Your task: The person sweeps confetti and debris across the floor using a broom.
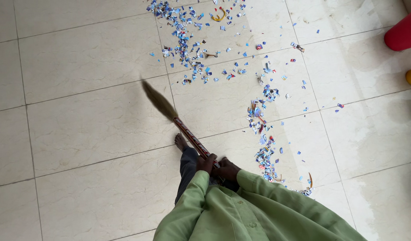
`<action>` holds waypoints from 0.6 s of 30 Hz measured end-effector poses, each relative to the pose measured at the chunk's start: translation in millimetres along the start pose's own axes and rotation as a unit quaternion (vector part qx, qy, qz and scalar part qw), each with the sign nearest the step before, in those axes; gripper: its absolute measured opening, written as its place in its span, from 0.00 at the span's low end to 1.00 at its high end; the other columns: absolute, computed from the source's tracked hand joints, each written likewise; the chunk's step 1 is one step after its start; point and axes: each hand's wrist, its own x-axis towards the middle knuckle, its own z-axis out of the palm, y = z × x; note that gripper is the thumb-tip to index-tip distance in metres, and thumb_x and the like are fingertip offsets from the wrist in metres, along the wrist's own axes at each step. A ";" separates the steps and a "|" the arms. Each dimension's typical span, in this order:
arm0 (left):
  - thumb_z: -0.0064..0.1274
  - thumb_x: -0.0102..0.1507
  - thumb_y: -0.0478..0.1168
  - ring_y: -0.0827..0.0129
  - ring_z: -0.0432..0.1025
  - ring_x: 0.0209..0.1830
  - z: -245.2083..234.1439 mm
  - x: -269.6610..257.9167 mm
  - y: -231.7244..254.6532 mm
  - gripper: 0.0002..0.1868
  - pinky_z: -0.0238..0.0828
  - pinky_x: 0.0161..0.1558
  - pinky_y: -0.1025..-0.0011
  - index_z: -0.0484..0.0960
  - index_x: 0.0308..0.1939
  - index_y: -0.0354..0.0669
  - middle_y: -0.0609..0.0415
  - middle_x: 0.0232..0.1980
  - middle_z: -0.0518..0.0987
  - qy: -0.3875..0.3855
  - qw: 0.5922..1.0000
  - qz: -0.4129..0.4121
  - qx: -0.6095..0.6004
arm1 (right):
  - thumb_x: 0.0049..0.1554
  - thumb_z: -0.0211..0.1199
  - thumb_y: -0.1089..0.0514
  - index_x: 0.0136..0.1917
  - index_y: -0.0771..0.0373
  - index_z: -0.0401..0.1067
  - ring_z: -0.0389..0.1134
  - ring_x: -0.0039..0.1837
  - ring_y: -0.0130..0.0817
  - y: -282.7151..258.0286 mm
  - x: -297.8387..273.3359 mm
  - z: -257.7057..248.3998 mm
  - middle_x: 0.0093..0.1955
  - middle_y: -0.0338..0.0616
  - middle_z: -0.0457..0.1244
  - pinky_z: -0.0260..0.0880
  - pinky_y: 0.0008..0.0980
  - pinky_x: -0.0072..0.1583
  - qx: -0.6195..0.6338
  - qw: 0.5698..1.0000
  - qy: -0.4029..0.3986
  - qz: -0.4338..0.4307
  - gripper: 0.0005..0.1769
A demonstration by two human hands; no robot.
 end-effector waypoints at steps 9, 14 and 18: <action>0.69 0.51 0.52 0.55 0.77 0.36 37.8 20.5 -4.4 0.37 0.74 0.37 0.60 0.80 0.48 0.17 0.33 0.42 0.81 -0.205 0.962 -0.002 -0.179 | 0.52 0.68 0.55 0.45 0.67 0.78 0.69 0.35 0.31 31.3 12.3 -5.8 0.36 0.46 0.69 0.70 0.31 0.39 0.105 0.991 0.066 0.053 0.13; 0.65 0.48 0.60 0.50 0.77 0.50 66.1 27.5 13.0 0.42 0.74 0.53 0.61 0.76 0.52 0.26 0.34 0.51 0.80 -0.219 0.945 0.025 0.242 | 0.55 0.63 0.57 0.45 0.70 0.72 0.67 0.33 0.33 12.3 -14.4 -6.0 0.33 0.46 0.66 0.69 0.32 0.39 0.253 0.954 0.149 0.057 0.12; 0.63 0.48 0.61 0.47 0.76 0.56 55.1 9.7 53.9 0.45 0.73 0.59 0.58 0.72 0.55 0.27 0.33 0.54 0.79 -0.278 0.923 0.034 0.265 | 0.55 0.60 0.59 0.45 0.68 0.72 0.66 0.33 0.32 7.7 -23.1 -2.6 0.33 0.45 0.66 0.68 0.32 0.38 0.271 0.943 0.186 0.050 0.09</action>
